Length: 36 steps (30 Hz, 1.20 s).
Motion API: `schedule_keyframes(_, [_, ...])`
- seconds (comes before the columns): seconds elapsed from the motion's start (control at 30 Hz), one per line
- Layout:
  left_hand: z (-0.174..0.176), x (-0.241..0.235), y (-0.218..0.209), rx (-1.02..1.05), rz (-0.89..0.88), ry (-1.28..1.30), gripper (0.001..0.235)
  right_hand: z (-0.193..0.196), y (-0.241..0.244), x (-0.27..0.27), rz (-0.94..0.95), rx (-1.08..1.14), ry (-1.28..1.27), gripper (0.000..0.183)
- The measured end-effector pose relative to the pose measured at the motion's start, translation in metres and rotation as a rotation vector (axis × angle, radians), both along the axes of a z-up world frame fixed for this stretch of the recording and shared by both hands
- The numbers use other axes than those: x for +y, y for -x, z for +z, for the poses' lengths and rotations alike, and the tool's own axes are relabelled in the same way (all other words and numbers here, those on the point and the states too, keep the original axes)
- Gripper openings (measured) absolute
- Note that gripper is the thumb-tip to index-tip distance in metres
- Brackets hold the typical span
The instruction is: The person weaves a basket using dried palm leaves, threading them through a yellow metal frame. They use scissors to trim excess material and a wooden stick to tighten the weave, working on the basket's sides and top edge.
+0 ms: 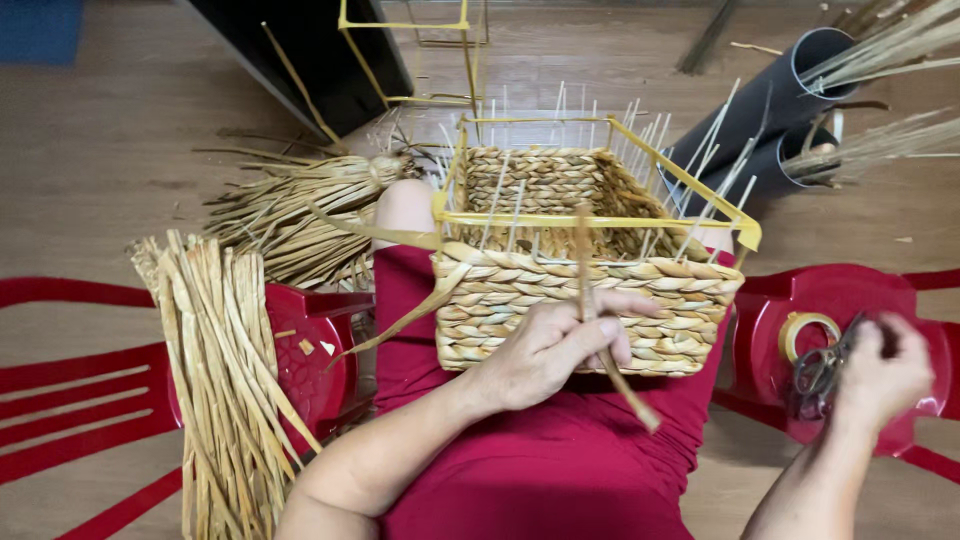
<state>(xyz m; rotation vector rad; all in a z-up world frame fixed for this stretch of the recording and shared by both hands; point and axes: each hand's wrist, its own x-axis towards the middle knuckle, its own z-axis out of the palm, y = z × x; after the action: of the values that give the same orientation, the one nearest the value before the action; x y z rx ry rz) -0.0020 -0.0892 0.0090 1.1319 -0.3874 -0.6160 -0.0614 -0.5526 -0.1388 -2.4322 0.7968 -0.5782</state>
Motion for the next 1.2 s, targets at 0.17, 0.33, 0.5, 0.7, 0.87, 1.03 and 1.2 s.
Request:
schedule_keyframes(0.17, [-0.005, -0.006, 0.001, 0.03, -0.183, -0.001, 0.045, 0.132, -0.011, 0.162, 0.548, -0.404, -0.515, 0.018])
schedule_keyframes(0.33, [-0.014, -0.011, 0.006, 0.062, -0.266, 0.021, 0.047, 0.188, -0.041, 0.249, 0.824, 0.027, -0.775, 0.023])
schedule_keyframes(0.5, [-0.017, -0.006, 0.015, -0.027, -0.255, -0.153, 0.048, 0.167, -0.065, 0.265, 0.781, 0.07, -1.082, 0.012])
schedule_keyframes(0.7, [-0.003, 0.013, 0.032, -0.548, -0.194, -0.467, 0.045, 0.181, -0.071, 0.243, 0.696, -0.136, -1.282, 0.013])
schedule_keyframes(0.87, [0.026, 0.062, 0.015, -0.697, 0.343, -0.646, 0.026, 0.215, -0.059, 0.249, 0.923, 0.068, -0.42, 0.017])
schedule_keyframes(1.03, [0.042, 0.068, -0.012, -0.958, 0.656, -0.894, 0.023, 0.224, -0.065, 0.281, 0.883, 0.169, 0.126, 0.013])
schedule_keyframes(1.2, [0.037, 0.056, -0.019, -1.04, 0.702, -0.989, 0.017, 0.231, -0.072, 0.292, 0.845, 0.277, 0.351, 0.019])
